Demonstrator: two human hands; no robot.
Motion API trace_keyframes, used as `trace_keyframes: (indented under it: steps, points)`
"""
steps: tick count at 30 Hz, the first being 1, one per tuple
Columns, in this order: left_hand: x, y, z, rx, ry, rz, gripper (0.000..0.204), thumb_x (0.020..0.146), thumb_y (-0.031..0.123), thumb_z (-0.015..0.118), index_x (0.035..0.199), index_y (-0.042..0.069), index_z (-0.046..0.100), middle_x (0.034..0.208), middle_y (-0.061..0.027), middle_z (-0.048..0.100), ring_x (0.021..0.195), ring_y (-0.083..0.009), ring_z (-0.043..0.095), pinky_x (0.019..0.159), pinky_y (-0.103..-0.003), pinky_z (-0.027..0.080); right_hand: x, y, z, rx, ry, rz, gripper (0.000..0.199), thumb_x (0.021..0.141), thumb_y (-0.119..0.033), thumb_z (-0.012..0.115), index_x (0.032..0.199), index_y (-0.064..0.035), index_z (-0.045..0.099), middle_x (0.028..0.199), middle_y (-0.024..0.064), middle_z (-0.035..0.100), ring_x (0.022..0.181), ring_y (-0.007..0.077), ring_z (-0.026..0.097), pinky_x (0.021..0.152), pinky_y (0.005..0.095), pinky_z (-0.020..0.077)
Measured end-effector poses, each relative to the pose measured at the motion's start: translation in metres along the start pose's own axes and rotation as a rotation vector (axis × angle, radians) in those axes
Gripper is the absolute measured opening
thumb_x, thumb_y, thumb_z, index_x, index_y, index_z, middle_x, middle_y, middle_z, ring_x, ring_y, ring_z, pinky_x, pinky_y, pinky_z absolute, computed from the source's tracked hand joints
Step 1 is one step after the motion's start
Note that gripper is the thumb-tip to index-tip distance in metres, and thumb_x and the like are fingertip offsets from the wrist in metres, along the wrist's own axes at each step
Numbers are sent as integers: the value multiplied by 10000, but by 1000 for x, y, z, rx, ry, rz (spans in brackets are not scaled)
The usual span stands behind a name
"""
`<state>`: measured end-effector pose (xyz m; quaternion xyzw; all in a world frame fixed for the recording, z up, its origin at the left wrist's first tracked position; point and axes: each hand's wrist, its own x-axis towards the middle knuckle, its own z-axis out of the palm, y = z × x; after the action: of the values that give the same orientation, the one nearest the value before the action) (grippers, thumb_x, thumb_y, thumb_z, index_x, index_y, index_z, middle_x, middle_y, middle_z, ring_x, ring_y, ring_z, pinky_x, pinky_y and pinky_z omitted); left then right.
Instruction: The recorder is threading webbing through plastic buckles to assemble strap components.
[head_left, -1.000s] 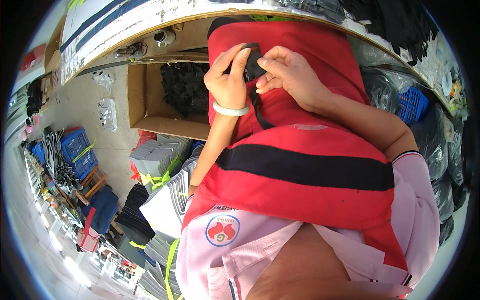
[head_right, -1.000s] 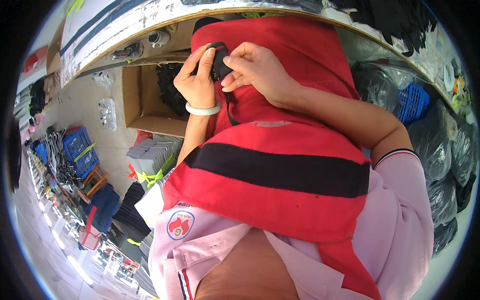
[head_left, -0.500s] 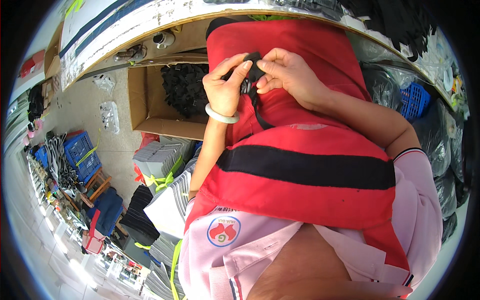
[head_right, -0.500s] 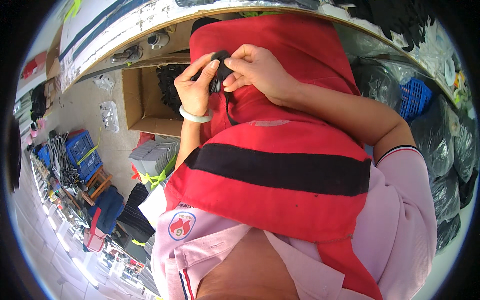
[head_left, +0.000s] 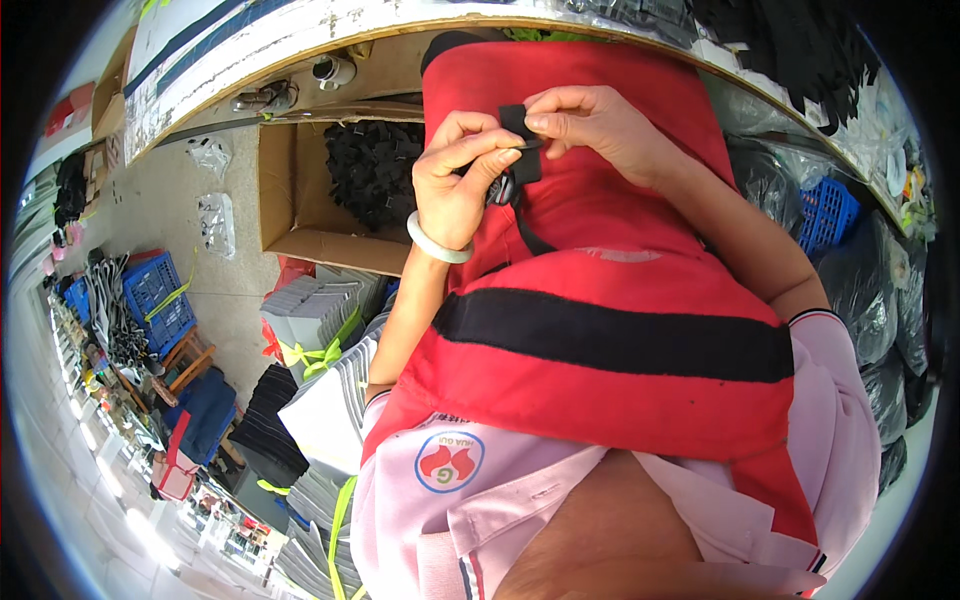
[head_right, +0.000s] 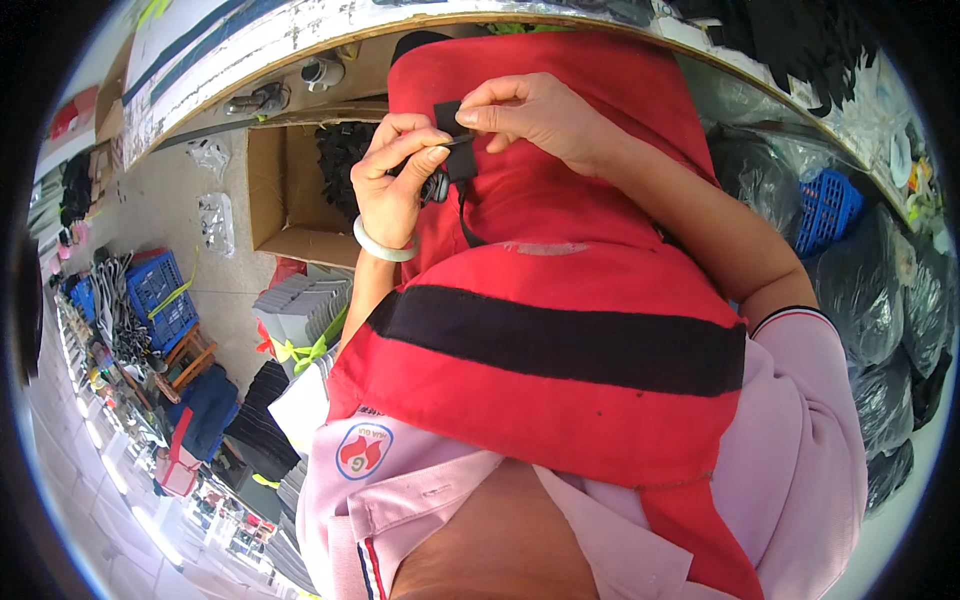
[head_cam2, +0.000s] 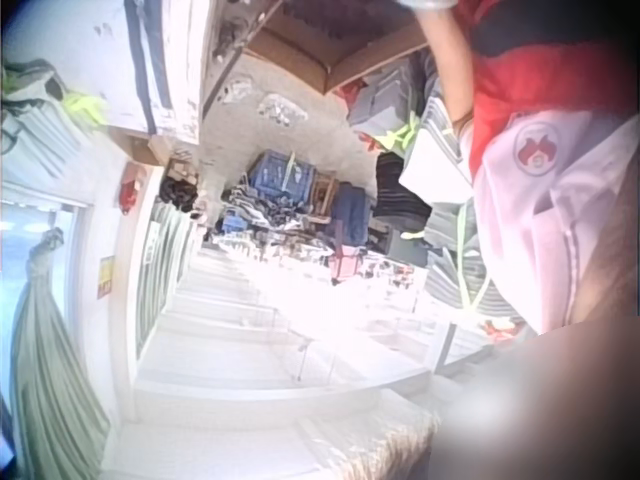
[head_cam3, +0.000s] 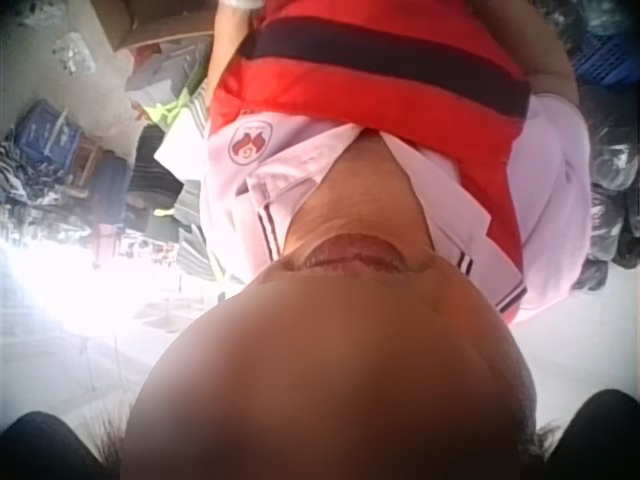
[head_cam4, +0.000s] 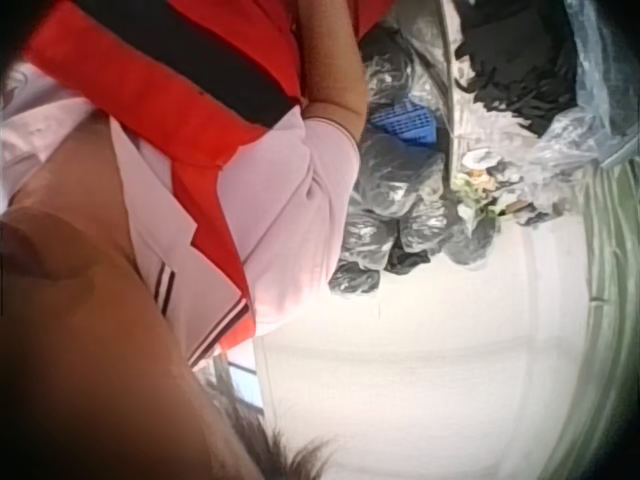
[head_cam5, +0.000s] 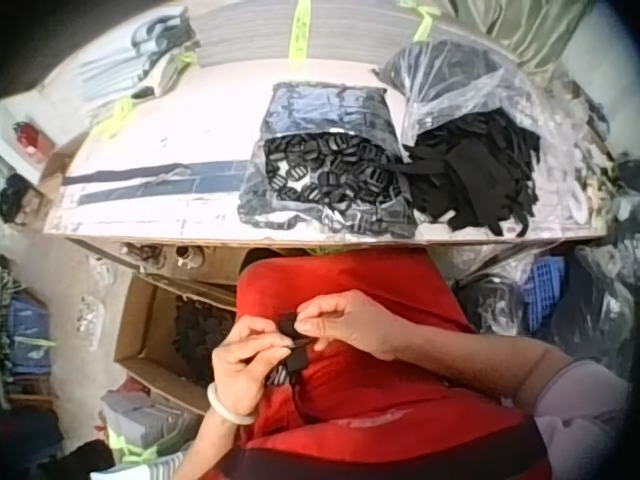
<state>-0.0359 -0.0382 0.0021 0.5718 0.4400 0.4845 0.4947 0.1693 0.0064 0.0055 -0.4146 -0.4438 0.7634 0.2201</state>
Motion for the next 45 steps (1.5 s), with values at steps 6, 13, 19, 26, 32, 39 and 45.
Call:
trace_keyframes:
  steps: [6,13,19,26,32,39,45]
  points:
    - [-2,5,2,-25,-26,-5,158,783,-53,702,930,2,721,918,-46,610,806,-119,581,695,-231,469,-4,-5,5,-38,87,-138,175,928,-191,617,970,-23,644,878,23,632,796,75,589,737,223,487]
    - [-7,5,1,-99,35,-80,143,784,-50,703,920,-8,716,906,-48,624,812,-113,581,696,-224,467,1,0,12,21,138,-226,155,905,-155,644,954,-17,592,854,60,660,782,109,628,711,243,521]
    - [-22,15,-30,50,-65,-186,133,779,-76,678,891,-13,713,883,-56,638,818,-127,594,724,-243,479,39,34,26,79,25,-146,139,937,-136,595,1007,-19,567,901,58,641,829,117,626,739,254,519]
    - [-60,-14,-115,-457,640,-364,304,987,274,519,1055,5,643,786,-19,584,453,-81,440,364,-220,303,44,28,28,-378,-47,-212,228,940,-138,571,1138,-26,573,959,27,620,859,74,574,793,224,466]
    - [-22,-20,-25,-473,571,-374,333,990,260,524,916,-19,691,655,20,523,556,-56,452,507,-205,344,24,-5,68,-492,-164,-153,153,913,-144,615,982,-8,594,716,18,605,581,69,541,538,217,441]
    - [5,-24,11,-794,344,-543,283,963,230,570,888,-26,662,654,-17,555,471,-74,464,384,-196,313,18,-3,44,-301,-71,26,133,917,-140,580,865,-17,572,713,26,610,558,71,560,467,201,439]
    - [-1,-32,19,-740,311,-586,326,979,273,541,924,-29,651,649,-40,570,475,-83,496,369,-195,316,20,0,32,-128,-35,106,174,914,-179,587,924,-8,618,765,53,624,551,83,577,437,197,462]
